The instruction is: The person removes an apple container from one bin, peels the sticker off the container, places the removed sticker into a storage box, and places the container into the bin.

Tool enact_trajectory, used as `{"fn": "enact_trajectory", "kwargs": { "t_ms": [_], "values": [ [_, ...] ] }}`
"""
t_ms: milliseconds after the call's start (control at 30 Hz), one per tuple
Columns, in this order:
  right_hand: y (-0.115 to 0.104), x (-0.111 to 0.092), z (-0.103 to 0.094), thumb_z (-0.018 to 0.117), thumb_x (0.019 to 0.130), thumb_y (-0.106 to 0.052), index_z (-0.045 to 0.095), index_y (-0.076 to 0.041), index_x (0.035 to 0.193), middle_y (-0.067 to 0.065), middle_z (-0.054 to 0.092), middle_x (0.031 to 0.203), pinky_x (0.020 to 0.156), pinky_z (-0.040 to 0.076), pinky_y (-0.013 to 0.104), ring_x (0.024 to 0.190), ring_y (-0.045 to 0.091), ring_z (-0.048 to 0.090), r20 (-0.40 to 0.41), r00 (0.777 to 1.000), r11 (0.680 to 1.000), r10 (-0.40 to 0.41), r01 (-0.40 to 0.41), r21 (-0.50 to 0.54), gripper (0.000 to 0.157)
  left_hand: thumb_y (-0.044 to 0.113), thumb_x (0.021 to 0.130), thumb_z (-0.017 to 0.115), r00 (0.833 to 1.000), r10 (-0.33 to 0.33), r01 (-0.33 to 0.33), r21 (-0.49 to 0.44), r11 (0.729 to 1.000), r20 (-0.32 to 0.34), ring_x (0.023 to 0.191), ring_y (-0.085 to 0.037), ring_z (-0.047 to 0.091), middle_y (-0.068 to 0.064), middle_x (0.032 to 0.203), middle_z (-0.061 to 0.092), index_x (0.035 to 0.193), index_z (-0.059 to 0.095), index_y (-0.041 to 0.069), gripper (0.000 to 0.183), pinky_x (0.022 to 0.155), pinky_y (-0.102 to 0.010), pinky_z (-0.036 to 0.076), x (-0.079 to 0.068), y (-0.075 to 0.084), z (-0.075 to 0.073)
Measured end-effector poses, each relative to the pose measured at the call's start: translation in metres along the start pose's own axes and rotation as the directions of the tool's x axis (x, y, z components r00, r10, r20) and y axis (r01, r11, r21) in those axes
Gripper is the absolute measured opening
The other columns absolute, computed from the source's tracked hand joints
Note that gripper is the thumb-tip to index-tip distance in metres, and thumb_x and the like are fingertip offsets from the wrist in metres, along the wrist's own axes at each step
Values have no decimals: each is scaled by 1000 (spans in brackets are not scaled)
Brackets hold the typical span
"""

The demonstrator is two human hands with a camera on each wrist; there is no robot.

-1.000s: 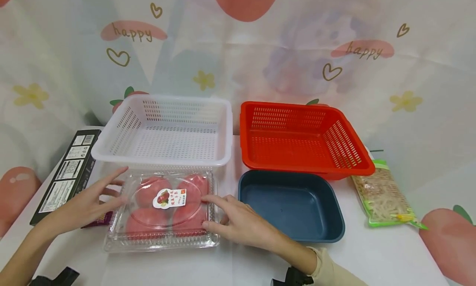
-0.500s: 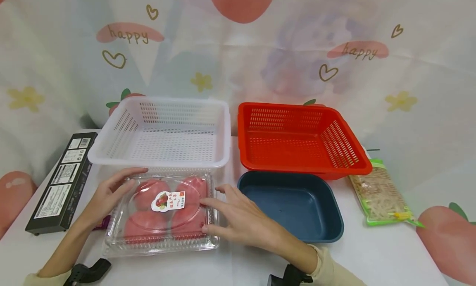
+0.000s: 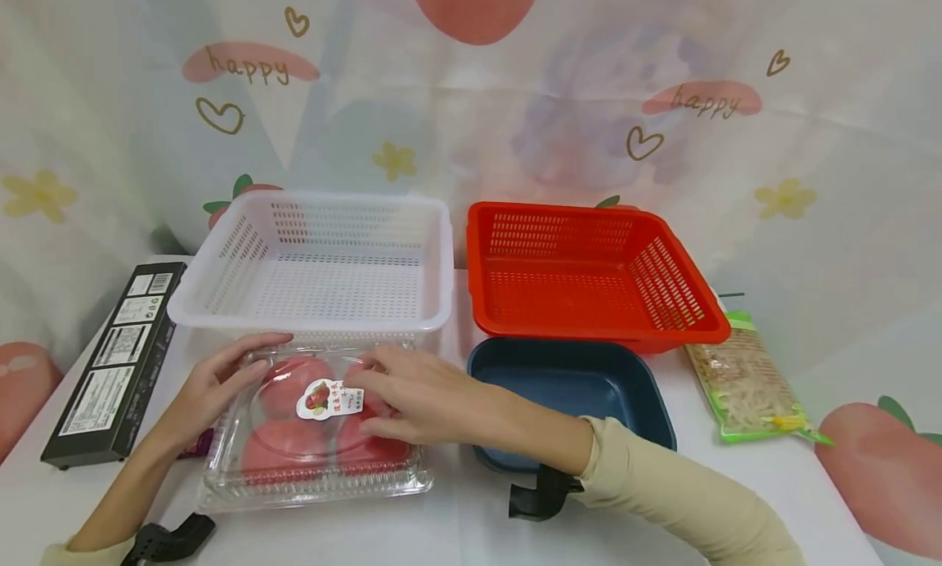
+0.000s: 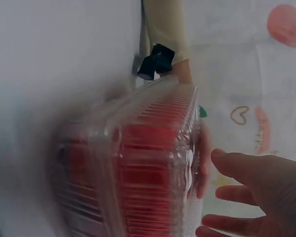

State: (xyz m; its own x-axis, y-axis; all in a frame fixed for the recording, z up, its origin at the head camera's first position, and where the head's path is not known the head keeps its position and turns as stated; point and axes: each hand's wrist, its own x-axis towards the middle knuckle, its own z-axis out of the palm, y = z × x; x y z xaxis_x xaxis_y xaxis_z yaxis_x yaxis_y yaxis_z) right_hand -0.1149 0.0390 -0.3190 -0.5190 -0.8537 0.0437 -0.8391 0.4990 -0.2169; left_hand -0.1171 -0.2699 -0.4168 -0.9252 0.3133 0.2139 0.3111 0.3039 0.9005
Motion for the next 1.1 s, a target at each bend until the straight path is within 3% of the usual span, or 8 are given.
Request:
{"fn": "enact_trajectory", "kwargs": {
  "t_ms": [167, 333, 500, 633, 833, 967, 1100],
  "values": [
    [-1, 37, -9, 66, 89, -44, 51, -22, 139, 0, 58, 128, 100, 46, 25, 116, 12, 53, 125, 986, 992, -106, 113, -49, 56, 6, 102, 42, 1000, -1, 1, -9, 1000, -1, 114, 2, 60, 11, 136, 56, 141, 47, 5, 39, 85, -17, 53, -1, -1, -1],
    [-1, 64, -7, 64, 92, -43, 52, -22, 136, -1, 54, 134, 106, 43, 21, 123, 11, 51, 258, 943, 970, -210, 233, -64, 50, 5, 102, 43, 999, 34, -34, 10, 999, 12, 122, 5, 54, 14, 139, 54, 140, 47, 5, 39, 93, -10, 46, 1, -3, 1],
    [-5, 78, -3, 61, 94, -41, 55, -25, 133, -5, 54, 132, 101, 43, 19, 120, 9, 50, 360, 902, 948, -239, 297, -113, 43, 6, 102, 43, 999, 40, -40, 21, 999, 5, 127, 8, 47, 14, 141, 53, 140, 48, 6, 39, 98, -7, 40, 1, -4, 0],
    [-9, 82, -3, 60, 94, -42, 60, -27, 126, -8, 55, 123, 89, 45, 16, 112, 8, 49, 399, 882, 930, -250, 334, -156, 34, 6, 102, 43, 999, 44, -44, 13, 999, 10, 129, 7, 46, 12, 142, 53, 140, 47, 5, 39, 99, -8, 40, 0, -4, -2],
    [-13, 84, -5, 61, 94, -42, 60, -27, 123, -7, 55, 121, 82, 47, 16, 109, 9, 50, 418, 871, 908, -257, 366, -203, 33, 6, 102, 43, 999, 45, -45, 9, 999, 11, 128, 6, 48, 11, 142, 53, 140, 47, 4, 38, 99, -8, 40, 0, -3, -2],
    [-16, 87, -5, 62, 94, -39, 61, -25, 120, -6, 55, 118, 83, 46, 16, 108, 9, 50, 434, 863, 902, -258, 376, -212, 30, 7, 102, 43, 999, 39, -39, 8, 999, 10, 128, 6, 48, 12, 141, 54, 140, 48, 4, 38, 98, -8, 40, 0, -4, -1],
    [-18, 92, -7, 63, 93, -39, 58, -23, 125, -5, 55, 120, 89, 45, 16, 110, 10, 50, 462, 849, 896, -256, 388, -216, 37, 7, 102, 43, 1000, 17, -17, 14, 1000, 8, 126, 7, 49, 13, 141, 53, 140, 48, 6, 38, 97, -7, 40, 0, -3, -1]
  ]
}}
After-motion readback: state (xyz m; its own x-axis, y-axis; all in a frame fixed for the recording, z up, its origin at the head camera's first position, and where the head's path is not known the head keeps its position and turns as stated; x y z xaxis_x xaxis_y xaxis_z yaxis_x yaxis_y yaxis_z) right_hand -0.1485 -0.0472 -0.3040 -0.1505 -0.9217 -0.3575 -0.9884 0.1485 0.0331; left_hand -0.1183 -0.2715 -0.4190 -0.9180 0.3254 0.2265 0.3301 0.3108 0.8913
